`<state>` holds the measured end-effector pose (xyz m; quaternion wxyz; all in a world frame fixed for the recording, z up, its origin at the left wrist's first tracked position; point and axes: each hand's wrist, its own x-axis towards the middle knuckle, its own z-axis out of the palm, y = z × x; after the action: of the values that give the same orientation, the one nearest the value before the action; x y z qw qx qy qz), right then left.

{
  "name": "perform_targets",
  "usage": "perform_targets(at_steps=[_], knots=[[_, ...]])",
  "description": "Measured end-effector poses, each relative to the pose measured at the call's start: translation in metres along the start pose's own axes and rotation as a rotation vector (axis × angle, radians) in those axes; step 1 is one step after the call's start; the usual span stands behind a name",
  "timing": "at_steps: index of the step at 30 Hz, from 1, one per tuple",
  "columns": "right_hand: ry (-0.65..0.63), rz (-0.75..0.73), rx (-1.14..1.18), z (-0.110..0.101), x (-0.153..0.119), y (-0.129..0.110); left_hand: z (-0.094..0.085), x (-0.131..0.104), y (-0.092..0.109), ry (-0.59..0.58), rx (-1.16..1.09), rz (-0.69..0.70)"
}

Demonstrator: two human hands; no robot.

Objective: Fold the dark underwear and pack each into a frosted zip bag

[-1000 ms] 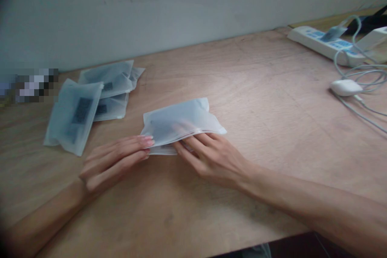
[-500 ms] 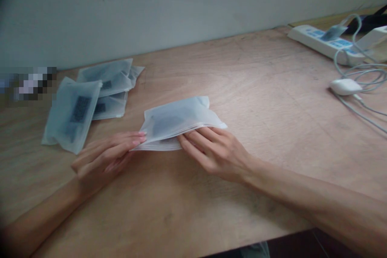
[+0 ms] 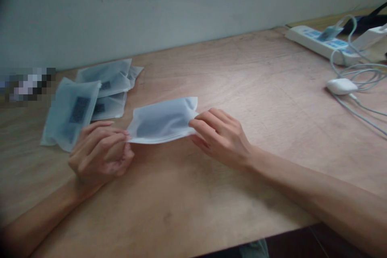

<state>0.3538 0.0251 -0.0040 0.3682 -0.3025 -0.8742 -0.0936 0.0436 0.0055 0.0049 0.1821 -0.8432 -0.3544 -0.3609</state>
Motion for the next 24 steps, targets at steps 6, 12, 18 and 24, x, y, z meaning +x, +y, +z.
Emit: perform_targets(at_steps=[6, 12, 18, 24], knots=[[-0.059, 0.040, 0.172, 0.0030, 0.0054, -0.0004, 0.0015, -0.0010, 0.0003, -0.071, 0.022, 0.124], [-0.094, 0.090, 0.220, 0.0014, 0.0074, 0.0023, 0.0016, 0.0005, -0.0010, -0.065, -0.004, 0.089], [-0.124, 0.063, 0.305, 0.0045, 0.0060, 0.0050, 0.0026, 0.0011, -0.0012, -0.105, 0.037, 0.135], [-0.121, 0.068, 0.292, 0.0041, 0.0061, 0.0047, 0.0032, -0.0007, -0.0008, -0.100, 0.026, 0.105]])
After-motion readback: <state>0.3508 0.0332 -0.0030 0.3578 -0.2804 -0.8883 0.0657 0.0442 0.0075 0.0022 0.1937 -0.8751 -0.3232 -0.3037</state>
